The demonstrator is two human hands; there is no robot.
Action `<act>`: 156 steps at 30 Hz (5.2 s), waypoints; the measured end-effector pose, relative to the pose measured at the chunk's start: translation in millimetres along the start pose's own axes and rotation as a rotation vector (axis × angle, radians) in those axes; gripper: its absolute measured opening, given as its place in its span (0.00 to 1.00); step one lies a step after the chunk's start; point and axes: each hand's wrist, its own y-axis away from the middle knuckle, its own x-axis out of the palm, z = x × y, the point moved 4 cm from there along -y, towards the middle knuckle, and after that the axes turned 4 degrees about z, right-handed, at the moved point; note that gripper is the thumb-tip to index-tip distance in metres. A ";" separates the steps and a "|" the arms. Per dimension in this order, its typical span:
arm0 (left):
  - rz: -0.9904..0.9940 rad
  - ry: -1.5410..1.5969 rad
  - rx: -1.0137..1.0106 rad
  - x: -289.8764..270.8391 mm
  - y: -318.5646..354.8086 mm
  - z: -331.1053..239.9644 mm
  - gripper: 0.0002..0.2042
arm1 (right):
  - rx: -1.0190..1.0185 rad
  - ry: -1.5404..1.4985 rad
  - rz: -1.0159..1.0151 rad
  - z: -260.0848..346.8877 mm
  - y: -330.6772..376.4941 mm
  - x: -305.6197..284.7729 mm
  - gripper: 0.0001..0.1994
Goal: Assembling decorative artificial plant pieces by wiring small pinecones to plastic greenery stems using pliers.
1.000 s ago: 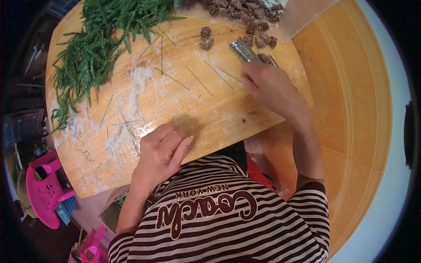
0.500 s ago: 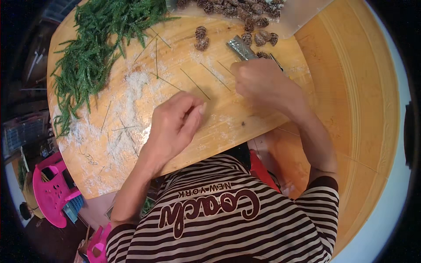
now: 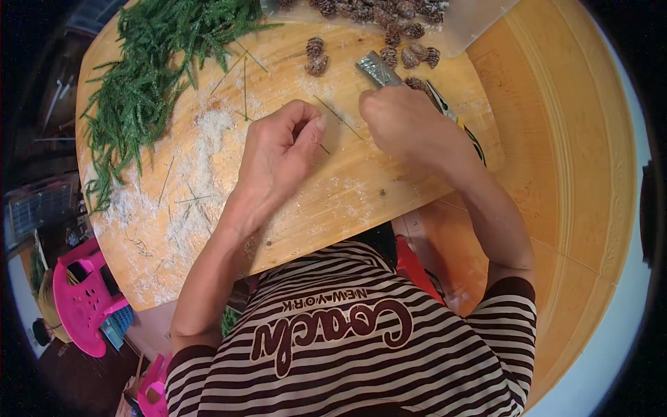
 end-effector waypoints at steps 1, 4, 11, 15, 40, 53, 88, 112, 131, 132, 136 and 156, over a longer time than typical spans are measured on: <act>-0.004 0.014 -0.018 -0.2 -0.4 2.7 0.08 | 0.026 -0.011 -0.014 -1.3 1.6 -0.2 0.06; -0.003 0.046 -0.011 0.1 -0.7 4.5 0.08 | 0.111 -0.047 -0.007 -7.0 2.4 1.7 0.06; 0.044 0.046 -0.025 3.9 -5.1 1.9 0.08 | 0.345 -0.109 -0.031 -20.2 11.0 -17.0 0.08; 0.077 0.024 0.011 6.2 -6.2 -1.6 0.08 | 0.371 -0.242 0.071 -10.8 28.1 -18.9 0.09; 0.125 0.545 -0.162 28.3 -10.8 -10.8 0.09 | 0.110 -0.170 0.128 37.4 26.0 -19.8 0.08; 0.000 0.733 -0.096 10.2 4.1 -23.0 0.08 | 0.113 -0.876 -0.300 38.8 23.7 -0.2 0.05; -0.009 -0.965 0.808 0.7 -72.2 -17.7 0.19 | 0.224 -0.657 -0.647 -6.0 25.0 -13.4 0.04; -0.299 0.101 0.318 -16.7 48.0 -16.7 0.10 | -0.009 -0.748 -0.519 72.2 24.5 -2.1 0.05; -0.354 -0.072 0.469 -26.3 67.0 -5.8 0.11 | 0.025 -0.757 -0.501 93.8 17.0 5.5 0.05; -0.362 -0.095 0.500 -26.3 68.3 -5.3 0.11 | 0.024 -0.751 -0.503 94.9 16.6 6.2 0.05; -0.380 -0.158 0.569 -25.8 72.9 -4.7 0.12 | 0.054 -0.767 -0.500 98.9 15.4 11.6 0.06; -0.203 0.398 0.212 -16.8 79.1 4.7 0.14 | 0.022 -0.623 -0.527 108.4 15.4 11.3 0.17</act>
